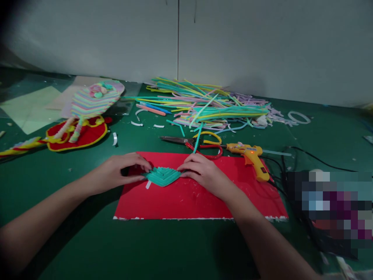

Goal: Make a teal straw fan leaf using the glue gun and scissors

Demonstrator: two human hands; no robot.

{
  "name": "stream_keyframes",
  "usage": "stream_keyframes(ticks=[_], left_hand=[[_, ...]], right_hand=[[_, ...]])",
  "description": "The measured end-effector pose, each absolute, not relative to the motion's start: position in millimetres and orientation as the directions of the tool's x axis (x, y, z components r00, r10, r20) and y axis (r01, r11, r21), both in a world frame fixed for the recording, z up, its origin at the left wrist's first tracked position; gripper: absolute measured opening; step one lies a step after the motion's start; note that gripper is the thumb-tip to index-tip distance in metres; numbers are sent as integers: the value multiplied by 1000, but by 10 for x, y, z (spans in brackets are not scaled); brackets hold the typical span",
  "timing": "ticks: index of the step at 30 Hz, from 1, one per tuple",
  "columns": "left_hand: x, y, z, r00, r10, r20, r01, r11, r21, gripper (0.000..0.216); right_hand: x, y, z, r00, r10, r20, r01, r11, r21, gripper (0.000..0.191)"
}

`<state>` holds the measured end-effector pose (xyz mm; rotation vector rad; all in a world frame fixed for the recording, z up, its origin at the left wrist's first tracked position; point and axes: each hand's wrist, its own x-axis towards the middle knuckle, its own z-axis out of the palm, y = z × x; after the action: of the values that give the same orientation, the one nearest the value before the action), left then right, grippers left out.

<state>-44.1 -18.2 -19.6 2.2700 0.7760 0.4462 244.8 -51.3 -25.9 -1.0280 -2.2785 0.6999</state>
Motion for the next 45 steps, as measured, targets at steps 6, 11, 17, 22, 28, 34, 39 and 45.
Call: stream_keyframes(ticks=[6, 11, 17, 22, 28, 34, 39, 45], left_hand=[[-438, -231, -209, 767, 626, 140, 386, -624, 679, 17], [-460, -247, -199, 771, 624, 127, 382, -613, 692, 19], [-496, -250, -190, 760, 641, 107, 391, -583, 712, 27], [-511, -224, -193, 716, 681, 156, 447, -618, 647, 23], [-534, -177, -223, 707, 689, 160, 478, -632, 610, 14], [-528, -185, -216, 700, 701, 135, 481, -603, 636, 13], [-518, -181, -221, 694, 706, 143, 479, -601, 640, 14], [-520, -176, -240, 694, 702, 162, 476, -616, 628, 15]], right_hand=[[2433, -524, -243, -581, 770, 264, 498, 593, -633, 17], [2430, -536, -243, -582, 763, 281, 499, 608, -617, 16], [2430, -565, -238, -581, 763, 284, 520, 616, -591, 16], [2424, -569, -245, -572, 765, 296, 534, 621, -574, 18], [2410, -571, -245, -565, 766, 305, 548, 625, -555, 19], [2379, -586, -221, -562, 759, 330, 544, 639, -544, 19], [2382, -599, -235, -565, 752, 340, 537, 648, -540, 17], [2373, -608, -230, -562, 755, 338, 525, 642, -559, 17]])
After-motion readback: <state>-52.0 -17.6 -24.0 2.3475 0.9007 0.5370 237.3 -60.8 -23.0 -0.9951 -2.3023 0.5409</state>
